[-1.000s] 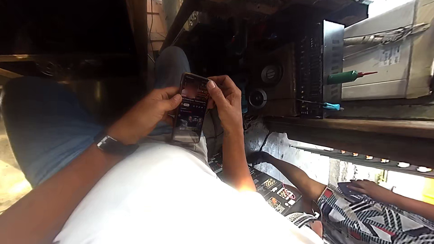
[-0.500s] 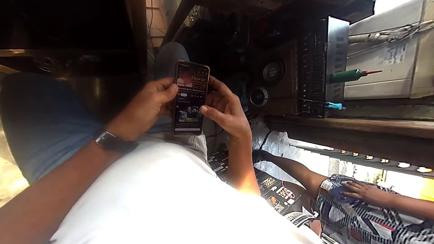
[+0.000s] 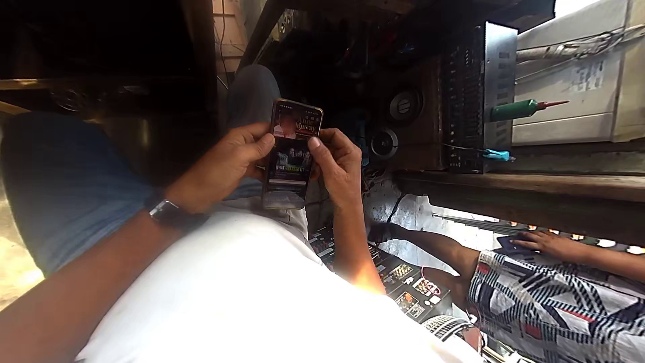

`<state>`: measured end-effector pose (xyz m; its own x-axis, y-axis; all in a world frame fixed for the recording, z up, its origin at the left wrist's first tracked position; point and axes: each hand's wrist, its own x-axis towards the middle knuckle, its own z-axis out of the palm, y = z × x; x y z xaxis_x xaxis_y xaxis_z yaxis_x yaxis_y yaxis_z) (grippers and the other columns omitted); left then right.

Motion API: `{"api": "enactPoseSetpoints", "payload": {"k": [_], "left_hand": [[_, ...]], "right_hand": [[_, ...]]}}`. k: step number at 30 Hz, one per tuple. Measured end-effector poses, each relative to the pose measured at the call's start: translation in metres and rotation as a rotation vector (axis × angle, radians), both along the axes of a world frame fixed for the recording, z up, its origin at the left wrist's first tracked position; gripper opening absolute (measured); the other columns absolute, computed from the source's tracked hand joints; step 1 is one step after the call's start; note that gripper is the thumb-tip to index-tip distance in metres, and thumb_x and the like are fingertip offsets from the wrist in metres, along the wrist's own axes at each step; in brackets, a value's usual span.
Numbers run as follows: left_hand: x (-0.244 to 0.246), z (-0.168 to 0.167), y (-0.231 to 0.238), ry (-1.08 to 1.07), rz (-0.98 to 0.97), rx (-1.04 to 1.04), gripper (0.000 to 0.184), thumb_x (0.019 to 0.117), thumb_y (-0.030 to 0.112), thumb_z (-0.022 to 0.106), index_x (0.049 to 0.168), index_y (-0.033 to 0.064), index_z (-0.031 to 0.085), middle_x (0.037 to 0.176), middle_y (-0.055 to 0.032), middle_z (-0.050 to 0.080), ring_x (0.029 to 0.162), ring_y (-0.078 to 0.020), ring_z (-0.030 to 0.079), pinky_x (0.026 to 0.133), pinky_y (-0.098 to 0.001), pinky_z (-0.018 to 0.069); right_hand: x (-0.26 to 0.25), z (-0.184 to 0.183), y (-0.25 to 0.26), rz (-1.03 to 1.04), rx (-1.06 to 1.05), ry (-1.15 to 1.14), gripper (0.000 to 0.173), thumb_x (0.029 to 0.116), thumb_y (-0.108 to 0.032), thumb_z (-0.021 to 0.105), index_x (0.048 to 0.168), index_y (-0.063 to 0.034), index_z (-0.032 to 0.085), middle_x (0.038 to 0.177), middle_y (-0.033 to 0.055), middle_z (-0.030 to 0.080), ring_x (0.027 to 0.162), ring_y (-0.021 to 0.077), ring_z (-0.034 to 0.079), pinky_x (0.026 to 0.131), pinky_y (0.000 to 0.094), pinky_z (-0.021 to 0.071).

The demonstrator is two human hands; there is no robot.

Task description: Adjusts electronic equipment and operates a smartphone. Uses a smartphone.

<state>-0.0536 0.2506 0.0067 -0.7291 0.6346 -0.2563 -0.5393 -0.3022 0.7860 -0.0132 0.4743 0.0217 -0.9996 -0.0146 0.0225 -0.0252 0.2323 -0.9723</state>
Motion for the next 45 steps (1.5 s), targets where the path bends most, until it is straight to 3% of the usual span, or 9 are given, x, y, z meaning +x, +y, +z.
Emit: {"api": "enactPoseSetpoints", "payload": {"k": [3,9,14,18,24,31,34,40,45], "left_hand": [[0.000,0.000,0.000,-0.002,0.003,0.001,0.032,0.1115,0.016,0.038,0.131,0.0066,0.061,0.115,-0.0127,0.071,0.096,-0.0207,0.073,0.077,-0.0363,0.0644],[-0.003,-0.001,-0.002,-0.016,0.072,-0.020,0.031,0.1115,0.016,0.038,0.131,0.0072,0.060,0.115,-0.0126,0.071,0.095,-0.0206,0.074,0.075,-0.0356,0.0646],[-0.004,-0.001,-0.005,-0.007,0.134,0.006,0.032,0.1121,0.017,0.035,0.133,0.0076,0.056,0.118,-0.0120,0.070,0.099,-0.0215,0.073,0.079,-0.0377,0.0641],[-0.005,-0.002,-0.008,-0.039,0.123,0.028,0.033,0.1115,0.016,0.036,0.135,0.0077,0.057,0.119,-0.0136,0.070,0.100,-0.0226,0.073,0.079,-0.0387,0.0641],[-0.007,-0.001,-0.009,-0.080,0.090,0.042,0.034,0.1118,0.016,0.036,0.140,0.0087,0.054,0.127,-0.0135,0.067,0.108,-0.0240,0.070,0.085,-0.0407,0.0627],[-0.006,-0.001,-0.009,-0.034,0.109,0.037,0.032,0.1111,0.014,0.038,0.137,0.0087,0.056,0.125,-0.0130,0.067,0.105,-0.0228,0.071,0.082,-0.0386,0.0630],[-0.004,-0.001,-0.007,-0.023,0.087,0.032,0.032,0.1109,0.013,0.038,0.136,0.0079,0.056,0.125,-0.0133,0.067,0.105,-0.0234,0.071,0.081,-0.0395,0.0634],[0.004,-0.002,-0.008,-0.019,0.034,0.053,0.033,0.1104,0.012,0.037,0.136,0.0112,0.058,0.120,-0.0106,0.070,0.094,-0.0217,0.073,0.074,-0.0370,0.0630],[-0.004,-0.001,-0.008,-0.021,0.062,0.040,0.033,0.1100,0.011,0.039,0.137,0.0083,0.058,0.124,-0.0136,0.068,0.103,-0.0230,0.072,0.078,-0.0383,0.0637]], "right_hand": [[-0.004,-0.001,0.004,-0.009,-0.022,0.019,0.025,0.1087,-0.014,0.048,0.116,0.0048,0.062,0.083,0.0085,0.068,0.060,0.0128,0.065,0.050,0.0281,0.0582],[-0.009,0.005,0.012,0.162,-0.026,-0.061,0.054,0.1089,-0.023,0.046,0.152,0.0063,0.036,0.099,0.0119,0.069,0.078,0.0163,0.068,0.067,0.0308,0.0610],[-0.007,0.006,0.008,0.303,-0.092,-0.163,0.057,0.1083,-0.022,0.046,0.157,0.0025,0.031,0.120,0.0149,0.068,0.099,0.0176,0.071,0.079,0.0330,0.0633],[-0.006,0.002,0.007,0.339,-0.184,-0.161,0.063,0.1003,-0.002,0.051,0.157,0.0067,0.026,0.121,0.0205,0.067,0.101,0.0204,0.070,0.087,0.0351,0.0609],[0.004,0.002,-0.005,0.239,-0.270,-0.183,0.074,0.0941,-0.002,0.058,0.160,-0.0037,0.025,0.136,0.0193,0.060,0.111,0.0228,0.068,0.095,0.0385,0.0593],[0.003,-0.001,-0.010,0.213,-0.343,-0.165,0.077,0.0879,0.004,0.058,0.158,-0.0028,0.027,0.132,0.0213,0.060,0.106,0.0242,0.069,0.091,0.0404,0.0599],[0.004,0.001,-0.016,0.087,-0.256,-0.138,0.060,0.0918,0.005,0.057,0.149,-0.0013,0.040,0.120,0.0186,0.067,0.096,0.0208,0.072,0.082,0.0354,0.0622],[0.003,-0.001,-0.022,-0.077,-0.047,-0.057,0.024,0.1059,-0.019,0.056,0.127,-0.0064,0.057,0.092,0.0079,0.069,0.073,0.0110,0.069,0.063,0.0256,0.0601],[0.000,-0.003,-0.010,0.023,-0.071,-0.072,0.046,0.1109,-0.042,0.037,0.135,-0.0090,0.057,0.098,0.0064,0.067,0.076,0.0090,0.067,0.063,0.0234,0.0576]]}}
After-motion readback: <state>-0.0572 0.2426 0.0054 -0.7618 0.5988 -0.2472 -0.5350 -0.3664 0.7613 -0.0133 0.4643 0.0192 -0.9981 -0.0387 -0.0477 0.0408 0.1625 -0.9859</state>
